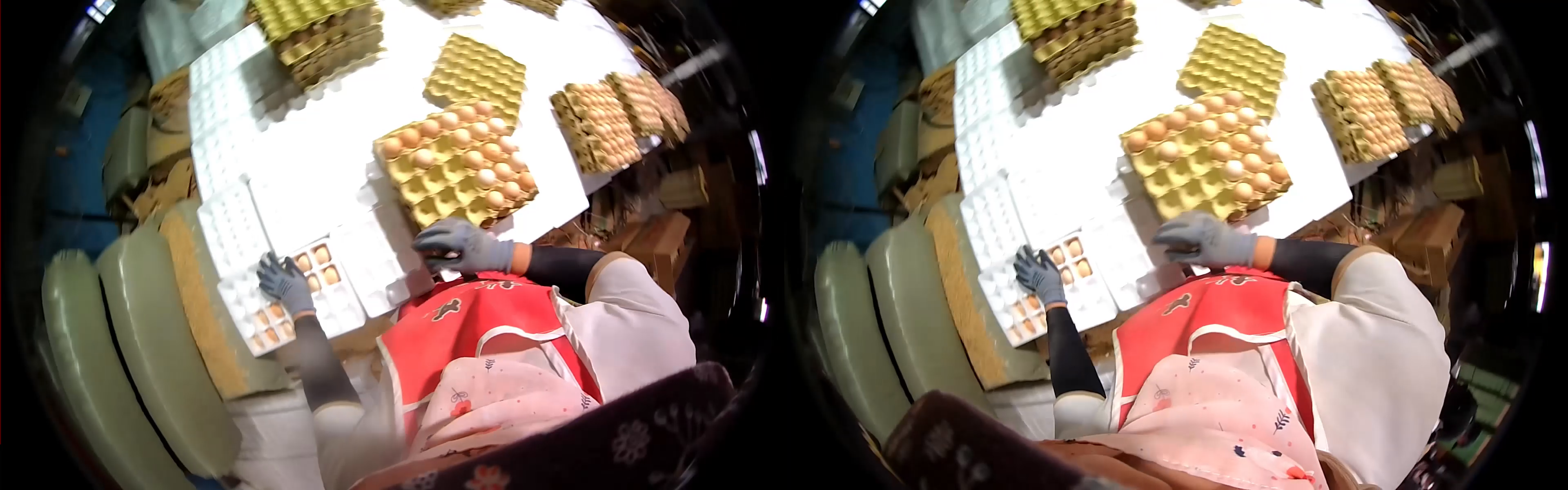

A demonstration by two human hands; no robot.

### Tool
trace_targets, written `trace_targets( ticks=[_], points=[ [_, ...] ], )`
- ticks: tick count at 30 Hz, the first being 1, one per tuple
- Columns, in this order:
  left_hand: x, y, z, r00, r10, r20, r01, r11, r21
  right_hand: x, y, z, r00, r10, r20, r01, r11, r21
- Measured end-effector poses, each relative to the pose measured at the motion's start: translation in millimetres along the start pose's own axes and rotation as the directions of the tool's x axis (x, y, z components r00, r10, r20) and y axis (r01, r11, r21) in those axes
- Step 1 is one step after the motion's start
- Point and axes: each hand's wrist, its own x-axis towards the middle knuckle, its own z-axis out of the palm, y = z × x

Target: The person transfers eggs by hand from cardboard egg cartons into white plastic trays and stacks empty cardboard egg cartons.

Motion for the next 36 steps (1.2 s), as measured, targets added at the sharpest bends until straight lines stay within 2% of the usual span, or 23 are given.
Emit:
trace_targets(
  ticks=[2, 3, 4, 7, 10, 12, 13, 14, 17, 18, 20, 21, 22, 23, 25, 28, 30, 31, 32, 33, 34, 35, 36],
  points=[
    [16.1, 43.7, -34.7, 0.984, 0.021, -0.177, -0.061, 0.972, -0.227, -42.2, 21.8, -53.3, 0.966, 0.111, -0.232, -0.137, 0.986, -0.099],
    [25.8, 80.6, -58.1, 0.991, 0.065, -0.121, -0.127, 0.77, -0.626, -62.8, 35.2, -79.5, 0.938, 0.155, -0.309, -0.246, 0.927, -0.282],
    [23.9, 140.9, -115.8, 0.998, 0.051, 0.032, 0.013, 0.33, -0.944, -82.0, 47.7, -101.6, 0.905, 0.181, -0.385, -0.352, 0.826, -0.441],
    [-5.8, 259.9, -203.4, 0.756, 0.653, -0.034, -0.259, 0.251, -0.933, -125.0, 78.2, -129.2, 0.907, 0.355, -0.227, -0.421, 0.759, -0.497],
    [-58.9, 347.9, -201.1, 0.524, 0.85, -0.052, -0.635, 0.348, -0.69, -136.0, 102.4, -125.7, 0.933, 0.291, -0.212, -0.358, 0.812, -0.462],
    [-77.5, 368.9, -190.6, 0.5, 0.863, 0.067, -0.693, 0.445, -0.567, -147.2, 111.9, -135.8, 0.903, 0.311, -0.297, -0.387, 0.89, -0.243],
    [-83.4, 376.0, -186.3, 0.486, 0.853, 0.19, -0.74, 0.518, -0.43, -148.1, 105.0, -140.3, 0.744, 0.574, -0.342, -0.521, 0.819, 0.24],
    [-80.5, 371.1, -177.4, 0.517, 0.85, 0.1, -0.671, 0.475, -0.569, -154.9, 118.8, -137.6, 0.633, 0.686, -0.359, -0.378, 0.679, 0.629],
    [-54.3, 360.2, -212.5, 0.792, 0.611, 0.016, -0.173, 0.249, -0.953, -149.0, 128.5, -158.6, 0.659, 0.712, -0.241, -0.088, 0.392, 0.916],
    [-50.9, 362.3, -192.4, 0.849, 0.528, 0.028, -0.039, 0.114, -0.993, -148.7, 153.0, -158.0, 0.675, 0.723, -0.146, -0.262, 0.42, 0.869],
    [-48.0, 374.8, -202.5, 0.779, 0.554, 0.294, 0.309, 0.069, -0.949, -121.5, 139.5, -160.8, 0.849, 0.489, -0.202, -0.453, 0.869, 0.202],
    [-46.4, 387.0, -211.6, 0.766, 0.643, -0.019, -0.115, 0.109, -0.987, -118.1, 140.3, -155.3, 0.929, 0.277, -0.246, -0.33, 0.92, -0.211],
    [-59.4, 400.6, -218.4, 0.705, 0.709, 0.007, -0.304, 0.311, -0.9, -113.6, 143.4, -149.6, 0.922, 0.33, -0.202, -0.385, 0.834, -0.396],
    [-74.2, 415.3, -214.2, 0.714, 0.7, 0.011, -0.306, 0.326, -0.895, -113.9, 152.2, -141.7, 0.928, 0.278, -0.25, -0.364, 0.822, -0.438],
    [-99.0, 437.0, -199.3, 0.599, 0.777, 0.196, -0.679, 0.622, -0.39, -116.4, 157.4, -140.6, 0.937, 0.213, -0.278, -0.327, 0.814, -0.48],
    [-98.7, 426.4, -192.4, 0.689, 0.717, 0.101, -0.511, 0.58, -0.635, -124.5, 165.2, -155.9, 0.903, 0.258, -0.342, -0.257, 0.965, 0.05],
    [-84.7, 403.9, -198.1, 0.852, 0.519, 0.072, -0.053, 0.222, -0.974, -127.6, 168.0, -181.0, 0.773, 0.616, -0.155, -0.296, 0.565, 0.77],
    [-70.3, 391.0, -212.7, 0.808, 0.488, 0.33, 0.316, 0.114, -0.942, -123.1, 162.6, -193.1, 0.788, 0.6, -0.14, -0.239, 0.506, 0.829],
    [-62.3, 390.8, -219.5, 0.806, 0.491, 0.331, 0.323, 0.104, -0.941, -117.3, 161.0, -202.5, 0.8, 0.587, -0.121, -0.186, 0.436, 0.881],
    [-54.3, 390.6, -226.3, 0.804, 0.493, 0.332, 0.33, 0.094, -0.939, -109.9, 168.0, -209.3, 0.836, 0.546, -0.06, -0.266, 0.499, 0.825],
    [-44.3, 397.6, -225.5, 0.845, 0.531, 0.069, -0.035, 0.184, -0.982, -98.0, 184.6, -207.0, 0.905, 0.424, -0.03, -0.304, 0.695, 0.651],
    [-45.5, 410.4, -227.4, 0.815, 0.58, -0.009, -0.252, 0.341, -0.906, -92.1, 194.5, -198.0, 0.95, 0.269, -0.162, -0.241, 0.955, 0.172],
    [-51.4, 426.8, -235.8, 0.78, 0.617, 0.105, -0.341, 0.56, -0.755, -80.7, 192.2, -190.0, 0.978, 0.063, -0.197, -0.132, 0.923, -0.362]
  ],
)
